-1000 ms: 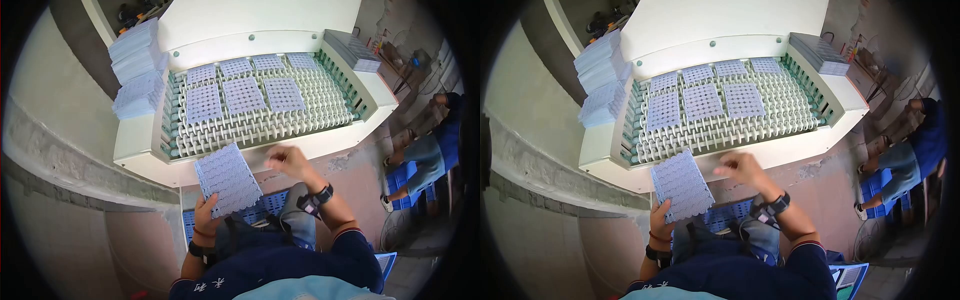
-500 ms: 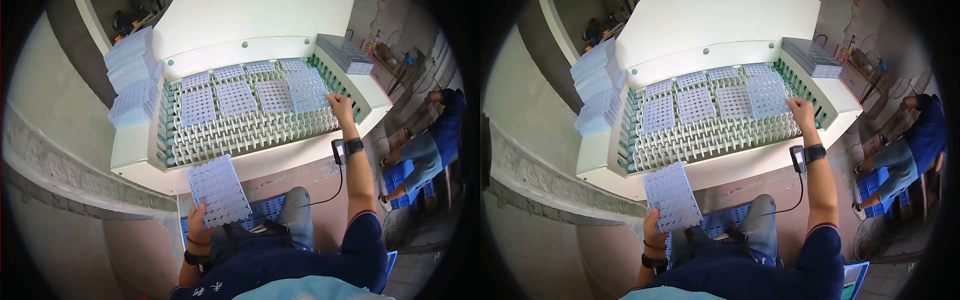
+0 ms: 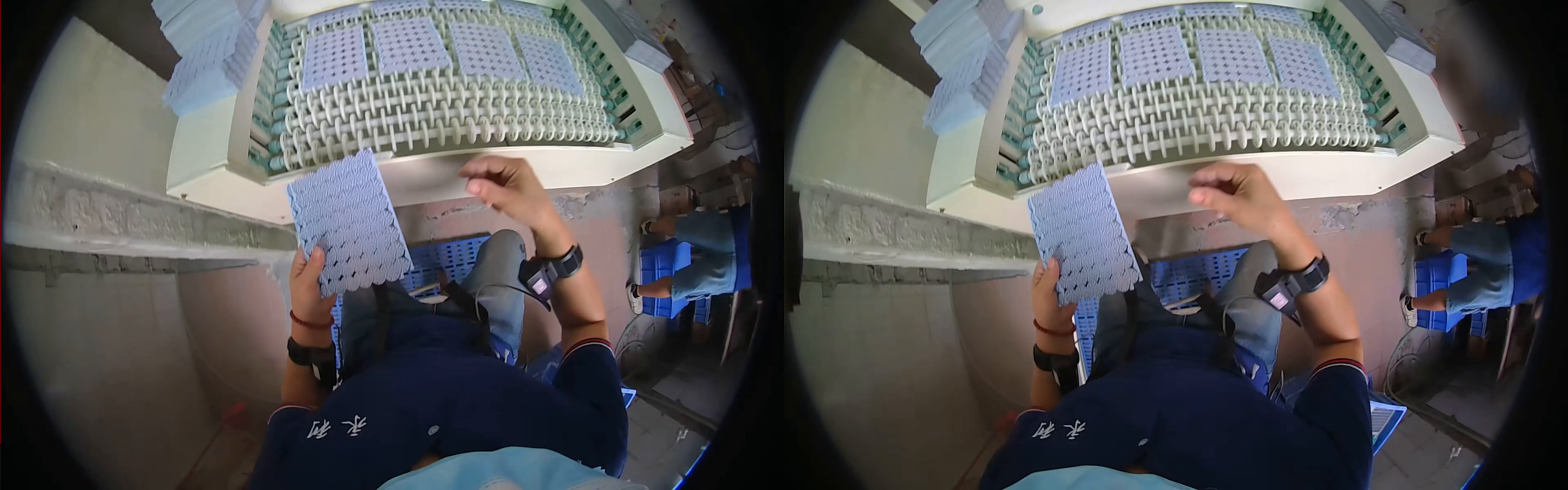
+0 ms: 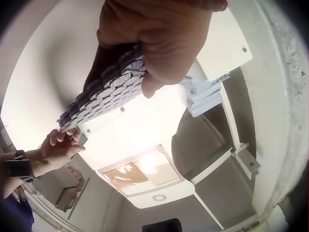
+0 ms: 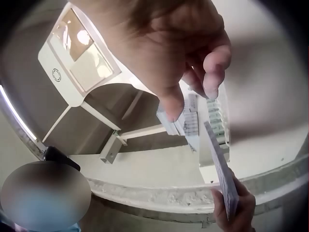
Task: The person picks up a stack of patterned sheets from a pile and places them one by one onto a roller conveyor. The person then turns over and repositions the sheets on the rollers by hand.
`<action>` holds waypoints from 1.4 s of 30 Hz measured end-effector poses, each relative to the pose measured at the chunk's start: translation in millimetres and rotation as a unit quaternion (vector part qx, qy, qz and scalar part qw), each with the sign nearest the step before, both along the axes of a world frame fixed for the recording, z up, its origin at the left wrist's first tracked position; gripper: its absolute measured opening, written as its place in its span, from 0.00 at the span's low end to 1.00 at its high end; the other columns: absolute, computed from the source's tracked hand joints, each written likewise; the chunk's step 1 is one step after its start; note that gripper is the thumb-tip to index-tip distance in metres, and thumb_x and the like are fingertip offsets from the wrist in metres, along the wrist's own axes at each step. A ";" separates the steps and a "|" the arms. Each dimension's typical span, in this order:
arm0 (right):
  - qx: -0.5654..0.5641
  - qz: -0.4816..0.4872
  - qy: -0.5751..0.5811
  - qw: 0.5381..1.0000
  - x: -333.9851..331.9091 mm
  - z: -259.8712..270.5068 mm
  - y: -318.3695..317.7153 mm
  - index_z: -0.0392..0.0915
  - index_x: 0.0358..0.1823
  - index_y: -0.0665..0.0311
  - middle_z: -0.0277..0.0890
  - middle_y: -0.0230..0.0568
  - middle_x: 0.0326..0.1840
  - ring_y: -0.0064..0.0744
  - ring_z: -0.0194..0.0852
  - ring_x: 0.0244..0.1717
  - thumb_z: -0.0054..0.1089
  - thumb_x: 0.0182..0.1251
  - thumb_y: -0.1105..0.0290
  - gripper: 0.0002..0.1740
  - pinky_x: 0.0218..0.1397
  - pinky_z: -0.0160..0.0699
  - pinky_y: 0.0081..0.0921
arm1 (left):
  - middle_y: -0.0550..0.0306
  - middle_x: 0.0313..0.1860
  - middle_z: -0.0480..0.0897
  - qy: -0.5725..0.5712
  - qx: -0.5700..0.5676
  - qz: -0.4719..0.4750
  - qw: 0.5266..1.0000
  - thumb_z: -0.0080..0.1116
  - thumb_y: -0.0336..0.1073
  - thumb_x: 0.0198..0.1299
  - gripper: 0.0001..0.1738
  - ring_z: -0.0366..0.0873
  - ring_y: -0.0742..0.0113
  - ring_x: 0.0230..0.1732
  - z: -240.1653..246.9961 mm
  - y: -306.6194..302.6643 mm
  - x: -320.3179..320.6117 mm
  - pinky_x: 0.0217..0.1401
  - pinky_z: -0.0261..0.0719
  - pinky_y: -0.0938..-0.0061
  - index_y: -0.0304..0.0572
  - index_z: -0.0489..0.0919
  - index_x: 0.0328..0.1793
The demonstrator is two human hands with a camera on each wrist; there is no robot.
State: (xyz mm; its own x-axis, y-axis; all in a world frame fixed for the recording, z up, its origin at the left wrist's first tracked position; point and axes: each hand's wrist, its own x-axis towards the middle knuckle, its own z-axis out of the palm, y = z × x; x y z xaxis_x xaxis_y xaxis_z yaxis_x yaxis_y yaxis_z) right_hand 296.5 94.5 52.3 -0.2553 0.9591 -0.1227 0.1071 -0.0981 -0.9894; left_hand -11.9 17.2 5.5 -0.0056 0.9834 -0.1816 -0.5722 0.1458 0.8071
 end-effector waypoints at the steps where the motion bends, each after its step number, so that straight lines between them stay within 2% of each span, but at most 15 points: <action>1: -0.034 0.031 0.032 0.998 -21.3 -3.0 -11.5 0.79 0.39 0.69 0.75 0.30 0.24 0.13 0.67 0.22 0.65 0.55 0.63 0.17 0.22 0.64 0.12 | 0.46 0.51 0.76 0.002 -0.011 0.011 1.000 0.46 0.37 0.63 0.20 0.77 0.57 0.48 -0.5 3.0 0.0 0.51 0.75 0.64 0.32 0.67 0.58; 5: -0.101 0.076 0.069 0.990 -75.4 -26.4 -32.9 0.79 0.35 0.68 0.74 0.30 0.20 0.14 0.69 0.18 0.64 0.57 0.66 0.12 0.18 0.65 0.12 | 0.49 0.48 0.78 -0.016 0.040 0.003 0.999 0.48 0.36 0.62 0.18 0.78 0.60 0.46 0.3 3.5 1.8 0.48 0.77 0.67 0.34 0.71 0.55; 11: -0.116 0.078 0.054 0.989 -82.7 -27.2 -41.9 0.78 0.32 0.67 0.73 0.29 0.17 0.13 0.70 0.16 0.61 0.59 0.69 0.08 0.17 0.66 0.11 | 0.47 0.51 0.77 -0.006 0.004 0.008 1.000 0.46 0.37 0.63 0.20 0.77 0.59 0.47 -4.1 -5.2 -6.9 0.49 0.76 0.65 0.33 0.68 0.58; 13: -0.093 0.005 0.080 0.992 -73.3 -26.9 -42.8 0.78 0.32 0.67 0.72 0.29 0.17 0.13 0.70 0.16 0.60 0.60 0.69 0.07 0.16 0.66 0.11 | 0.46 0.52 0.75 -0.042 0.017 0.010 0.999 0.46 0.37 0.63 0.21 0.76 0.58 0.48 -5.9 -6.8 -7.5 0.50 0.76 0.65 0.32 0.67 0.60; 14: -0.077 -0.031 0.086 0.993 -67.0 -23.3 -41.5 0.78 0.32 0.68 0.72 0.29 0.16 0.14 0.69 0.15 0.59 0.60 0.70 0.07 0.15 0.65 0.10 | 0.46 0.52 0.75 -0.035 0.011 0.011 0.999 0.42 0.40 0.65 0.23 0.76 0.57 0.50 -7.2 -9.2 -9.9 0.51 0.75 0.65 0.29 0.66 0.60; 15: -0.070 -0.030 0.082 0.994 -58.0 -22.3 -39.6 0.78 0.32 0.68 0.72 0.29 0.16 0.14 0.69 0.15 0.59 0.60 0.70 0.07 0.15 0.65 0.10 | 0.46 0.52 0.75 -0.039 0.018 0.011 0.999 0.42 0.40 0.65 0.23 0.76 0.57 0.50 -6.8 -10.5 -13.9 0.51 0.75 0.65 0.29 0.66 0.60; 17: -0.023 -0.152 0.151 0.977 -37.6 -23.1 -33.0 0.77 0.32 0.69 0.71 0.30 0.16 0.15 0.67 0.13 0.58 0.61 0.70 0.08 0.14 0.64 0.10 | 0.46 0.54 0.74 -0.094 0.002 -0.035 0.995 0.38 0.38 0.65 0.23 0.74 0.58 0.53 -6.0 -10.8 -21.0 0.55 0.73 0.65 0.27 0.64 0.61; 18: -0.016 -0.149 0.149 0.977 -28.4 -25.6 -29.3 0.77 0.32 0.69 0.71 0.30 0.16 0.15 0.67 0.13 0.58 0.61 0.70 0.08 0.14 0.64 0.10 | 0.42 0.54 0.74 -0.083 0.005 -0.024 0.996 0.39 0.38 0.62 0.26 0.74 0.55 0.53 1.6 -11.1 -18.7 0.56 0.72 0.65 0.23 0.63 0.60; 20: 0.033 -0.236 0.162 0.957 -16.7 -31.1 -20.6 0.77 0.31 0.69 0.70 0.31 0.15 0.15 0.65 0.12 0.58 0.61 0.69 0.09 0.13 0.63 0.11 | 0.41 0.55 0.73 -0.110 0.035 -0.059 0.991 0.41 0.38 0.60 0.27 0.74 0.54 0.53 1.0 -12.9 -25.2 0.56 0.72 0.65 0.22 0.63 0.60; 23: 0.035 -0.249 0.125 0.960 -19.9 -29.6 -11.6 0.77 0.32 0.69 0.70 0.32 0.15 0.15 0.64 0.12 0.59 0.61 0.68 0.09 0.13 0.62 0.11 | 0.37 0.55 0.72 -0.150 0.051 -0.104 0.982 0.48 0.38 0.53 0.32 0.74 0.51 0.54 0.6 -16.5 -30.1 0.57 0.70 0.64 0.20 0.62 0.61; 29: 0.003 -0.163 0.084 0.983 -73.8 -16.1 21.5 0.77 0.33 0.72 0.70 0.32 0.15 0.16 0.65 0.13 0.58 0.61 0.69 0.10 0.14 0.64 0.11 | 0.38 0.51 0.75 -0.058 0.036 -0.041 0.997 0.50 0.37 0.49 0.32 0.76 0.52 0.50 6.9 -30.6 -32.5 0.54 0.73 0.65 0.20 0.65 0.59; 34: -0.005 -0.072 0.099 0.992 -115.0 -14.4 53.3 0.77 0.36 0.75 0.72 0.34 0.18 0.17 0.69 0.15 0.57 0.62 0.70 0.11 0.15 0.68 0.13 | 0.41 0.50 0.76 -0.066 0.038 -0.020 0.997 0.53 0.34 0.52 0.28 0.77 0.55 0.48 -0.3 -34.5 -34.0 0.52 0.74 0.67 0.23 0.67 0.58; 36: 0.021 -0.056 0.015 0.998 -119.8 -14.0 56.7 0.76 0.39 0.76 0.73 0.35 0.20 0.18 0.70 0.18 0.58 0.61 0.68 0.14 0.17 0.70 0.13 | 0.43 0.50 0.76 -0.079 0.036 -0.019 0.996 0.53 0.32 0.54 0.25 0.77 0.57 0.48 1.8 -33.0 -32.2 0.52 0.74 0.67 0.25 0.67 0.58; 41: 0.017 -0.097 -0.007 0.995 -99.5 -17.2 17.7 0.77 0.39 0.73 0.76 0.37 0.24 0.18 0.73 0.19 0.59 0.60 0.65 0.15 0.16 0.69 0.13 | 0.45 0.51 0.76 -0.062 0.027 -0.021 0.997 0.54 0.32 0.55 0.25 0.76 0.58 0.49 -9.0 -28.4 -32.9 0.52 0.74 0.67 0.28 0.67 0.59; 42: -0.026 -0.043 0.004 0.999 -96.2 -12.1 3.9 0.77 0.38 0.73 0.76 0.36 0.23 0.17 0.72 0.19 0.60 0.60 0.66 0.15 0.17 0.69 0.13 | 0.45 0.52 0.76 -0.052 0.024 -0.031 0.998 0.54 0.32 0.56 0.25 0.76 0.58 0.50 -10.6 -24.3 -31.5 0.53 0.74 0.66 0.28 0.66 0.59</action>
State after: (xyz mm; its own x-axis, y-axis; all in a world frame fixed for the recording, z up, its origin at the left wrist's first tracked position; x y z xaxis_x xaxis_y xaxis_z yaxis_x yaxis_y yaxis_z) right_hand 200.4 98.4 40.2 -0.1731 0.9700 -0.1708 0.0886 -0.1574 -0.9836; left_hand -43.4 -7.1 -5.1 0.0722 0.9889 -0.1302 -0.6447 0.1459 0.7504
